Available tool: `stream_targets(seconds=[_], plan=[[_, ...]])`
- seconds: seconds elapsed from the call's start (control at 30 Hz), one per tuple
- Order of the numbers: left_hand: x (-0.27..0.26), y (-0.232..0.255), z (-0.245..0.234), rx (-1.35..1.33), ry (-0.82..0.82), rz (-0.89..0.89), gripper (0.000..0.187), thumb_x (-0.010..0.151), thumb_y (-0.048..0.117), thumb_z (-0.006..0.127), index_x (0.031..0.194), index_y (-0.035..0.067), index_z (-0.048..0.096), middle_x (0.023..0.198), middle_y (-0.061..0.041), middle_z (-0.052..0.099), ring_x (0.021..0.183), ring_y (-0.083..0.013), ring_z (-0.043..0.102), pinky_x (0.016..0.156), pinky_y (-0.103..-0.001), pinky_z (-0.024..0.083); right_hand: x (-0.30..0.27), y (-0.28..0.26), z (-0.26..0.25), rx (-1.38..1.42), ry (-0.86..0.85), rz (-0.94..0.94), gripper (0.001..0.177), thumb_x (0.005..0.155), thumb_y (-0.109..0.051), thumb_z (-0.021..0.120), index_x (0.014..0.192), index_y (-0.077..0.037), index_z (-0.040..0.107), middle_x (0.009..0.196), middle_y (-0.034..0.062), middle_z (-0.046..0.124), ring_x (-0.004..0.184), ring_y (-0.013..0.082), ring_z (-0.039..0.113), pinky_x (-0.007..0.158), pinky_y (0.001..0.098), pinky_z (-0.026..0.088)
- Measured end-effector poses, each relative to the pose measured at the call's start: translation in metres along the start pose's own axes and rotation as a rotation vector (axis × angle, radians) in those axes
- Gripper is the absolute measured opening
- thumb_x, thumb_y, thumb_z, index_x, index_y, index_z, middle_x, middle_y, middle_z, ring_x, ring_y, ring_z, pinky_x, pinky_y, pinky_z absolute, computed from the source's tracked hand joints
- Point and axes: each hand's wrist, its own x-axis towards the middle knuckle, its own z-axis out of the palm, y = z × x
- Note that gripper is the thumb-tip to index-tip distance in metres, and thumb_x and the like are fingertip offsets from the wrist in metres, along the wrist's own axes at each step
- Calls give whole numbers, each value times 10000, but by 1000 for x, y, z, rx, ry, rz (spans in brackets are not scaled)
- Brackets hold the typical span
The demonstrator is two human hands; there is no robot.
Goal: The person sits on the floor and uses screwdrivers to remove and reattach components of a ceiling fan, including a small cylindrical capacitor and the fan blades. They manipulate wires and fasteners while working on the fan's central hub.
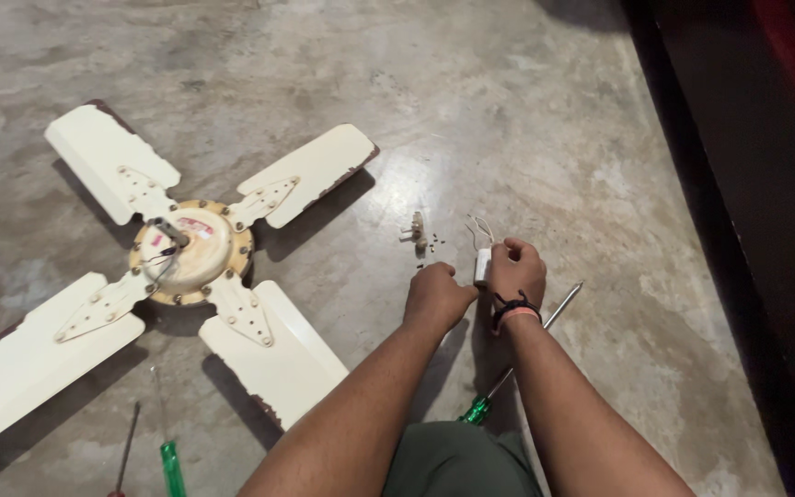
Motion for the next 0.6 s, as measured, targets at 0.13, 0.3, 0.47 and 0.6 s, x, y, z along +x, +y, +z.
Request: stream_targets(seconds=[0.13,0.3,0.47,0.6], plan=[[-10,-5,-27,0,5,46,542,729,259,786,1185,-26,713,1092,-223,745,1062,-330,720,952,-397,563,-14,-16,-8,14,0,-77,400,872,-361,678,1152,-80,728,1125,161,719,1115,334,635,970,441,486],[-20,-11,-79,-51,77,33,533,734,254,774,1197,-2,716,1086,-178,758,1032,-304,729,919,-390,569,-33,-64,-13,23,-96,-146,423,886,-366,671,1191,-77,721,1158,151,744,1117,290,692,986,396,523],[-31,-31,-139,-132,172,26,583,733,265,802,1247,17,685,1106,-143,757,1026,-256,737,906,-367,574,-61,-127,-10,44,-367,-110,466,865,-381,712,1226,-88,705,1210,118,731,1125,236,691,956,357,517],[-47,-61,-196,-121,255,59,587,742,278,814,1252,21,676,1101,-128,752,1021,-253,725,897,-369,562,-94,-176,1,123,-542,-22,485,868,-382,708,1261,-99,677,1143,75,756,1018,169,723,817,341,569]])
